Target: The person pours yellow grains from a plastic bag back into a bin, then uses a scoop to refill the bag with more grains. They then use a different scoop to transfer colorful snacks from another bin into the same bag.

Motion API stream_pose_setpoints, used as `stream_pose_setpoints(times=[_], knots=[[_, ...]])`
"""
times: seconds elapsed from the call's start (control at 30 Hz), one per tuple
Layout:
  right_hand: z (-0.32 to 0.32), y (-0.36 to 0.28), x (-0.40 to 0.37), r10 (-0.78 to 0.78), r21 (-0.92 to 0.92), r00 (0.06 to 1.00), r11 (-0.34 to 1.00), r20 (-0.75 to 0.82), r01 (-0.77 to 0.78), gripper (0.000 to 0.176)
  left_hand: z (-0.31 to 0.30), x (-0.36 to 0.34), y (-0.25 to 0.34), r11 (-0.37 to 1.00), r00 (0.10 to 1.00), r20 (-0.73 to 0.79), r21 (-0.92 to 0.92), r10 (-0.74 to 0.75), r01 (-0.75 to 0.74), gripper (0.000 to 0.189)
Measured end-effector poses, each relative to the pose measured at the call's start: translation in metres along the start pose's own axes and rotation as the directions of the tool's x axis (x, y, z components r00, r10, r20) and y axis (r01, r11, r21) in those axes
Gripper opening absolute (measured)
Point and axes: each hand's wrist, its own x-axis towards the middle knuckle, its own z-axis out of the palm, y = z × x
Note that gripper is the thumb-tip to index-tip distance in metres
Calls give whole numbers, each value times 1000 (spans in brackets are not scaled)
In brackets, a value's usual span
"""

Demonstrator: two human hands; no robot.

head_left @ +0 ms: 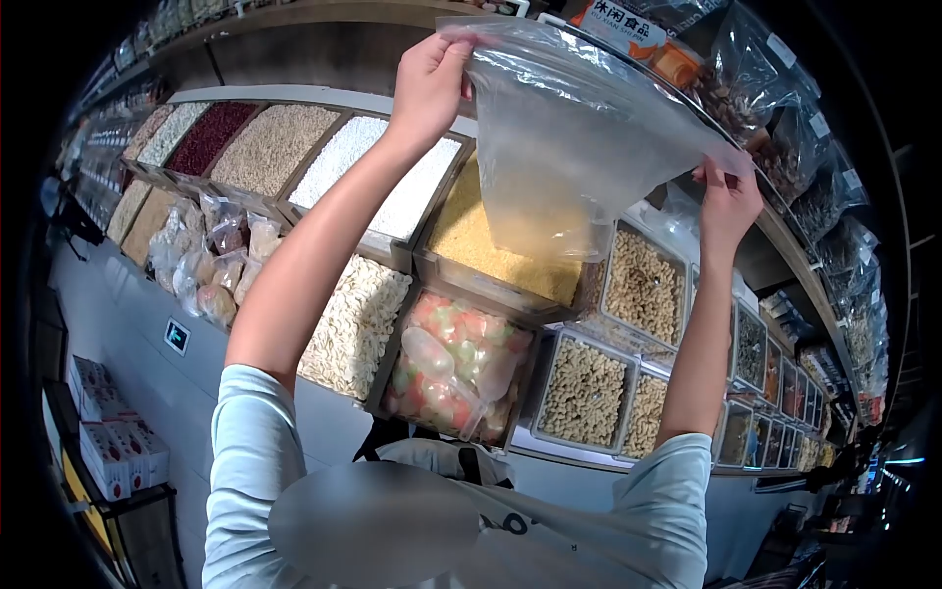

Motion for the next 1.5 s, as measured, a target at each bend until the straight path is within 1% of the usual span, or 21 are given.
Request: stream_pose_setpoints(times=[0.2, 0.3, 0.37, 0.5, 0.57, 0.6, 0.67, 0.7, 0.8, 0.83, 0.93, 1.0, 1.07, 1.13, 1.27, 1.3, 1.37, 1.4, 1.43, 1.47, 1.5], knots=[[-2, -11, -4, -25, 60, 998, 998, -56, 28, 12, -4, -4, 11, 994, 999, -3, 93, 51, -51, 37], [-7, -30, -9, 89, 5, 993, 996, -81, -88, 12, -28, 0, 11, 973, 989, 81, 205, -125, 106, 64], [-5, -45, -15, 260, 618, 962, 745, 77, -251, 15, -28, -10, 6, 983, 981, 77, 75, -175, 170, 70], [17, -87, -29, 412, 719, 895, 569, 169, -398, 14, -25, -86, -27, 920, 906, 309, -172, -290, 353, 76], [30, -79, -36, 393, 806, 808, 225, 439, -547, 11, -18, -142, -50, 828, 840, 382, -259, -385, 497, 80], [35, -74, -39, 394, 810, 811, 224, 433, -542, 11, -17, -168, -57, 784, 785, 416, -225, -459, 578, 87], [48, -64, -48, 314, 750, 685, -191, 658, -633, 8, -2, -208, -46, 652, 729, 426, -339, -536, 678, 79], [58, -63, -56, 317, 749, 682, -196, 659, -633, 8, 4, -230, -48, 563, 703, 445, -421, -555, 711, 73], [91, -73, -88, 418, 770, 668, -138, 616, -623, 15, 16, -280, -38, 319, 596, 442, -554, -670, 769, 50], [97, -80, -100, 476, 757, 655, -35, 587, -653, 21, 16, -283, -22, 264, 509, 336, -563, -793, 783, 47], [107, -77, -160, 586, 655, 698, 342, 412, -674, 44, -25, -299, -19, 165, 521, 305, -720, -797, 674, 43], [111, -77, -218, 419, 644, 867, 591, 269, -485, 48, -61, -306, -11, 192, 532, 248, -745, -809, 639, 39], [125, -93, -263, 224, 697, 939, 630, 260, -343, 55, -85, -313, 1, 222, 538, 179, -771, -824, 597, 35], [127, -128, -275, 59, 281, 923, 944, 380, -175, 48, -102, -320, 18, 254, 480, 118, -727, -869, 638, 30], [137, -119, -335, 150, 232, 864, 928, 480, -290, 31, -141, -369, 4, 332, 463, 35, -649, -886, 685, 41], [136, -119, -337, 289, 260, 830, 856, 478, -447, 24, -139, -366, 17, 335, 463, 29, -649, -886, 683, 41], [132, -121, -335, 432, 260, 768, 765, 473, -590, 15, -130, -354, 52, 445, 340, -288, -623, -895, 643, 51], [130, -123, -336, 435, 259, 771, 766, 466, -589, 15, -134, -364, 51, 443, 343, -282, -621, -896, 647, 51], [129, -125, -336, 445, 213, 759, 779, 475, -590, 14, -139, -379, 48, 656, 475, -517, -251, -712, 712, 55], [128, -126, -337, 455, 167, 749, 792, 481, -588, 13, -143, -394, 46, 715, 636, -629, 176, -447, 676, 58], [129, -127, -341, 457, 167, 759, 796, 464, -581, 13, -142, -399, 58, 763, 800, -506, 361, -324, 537, 61]])
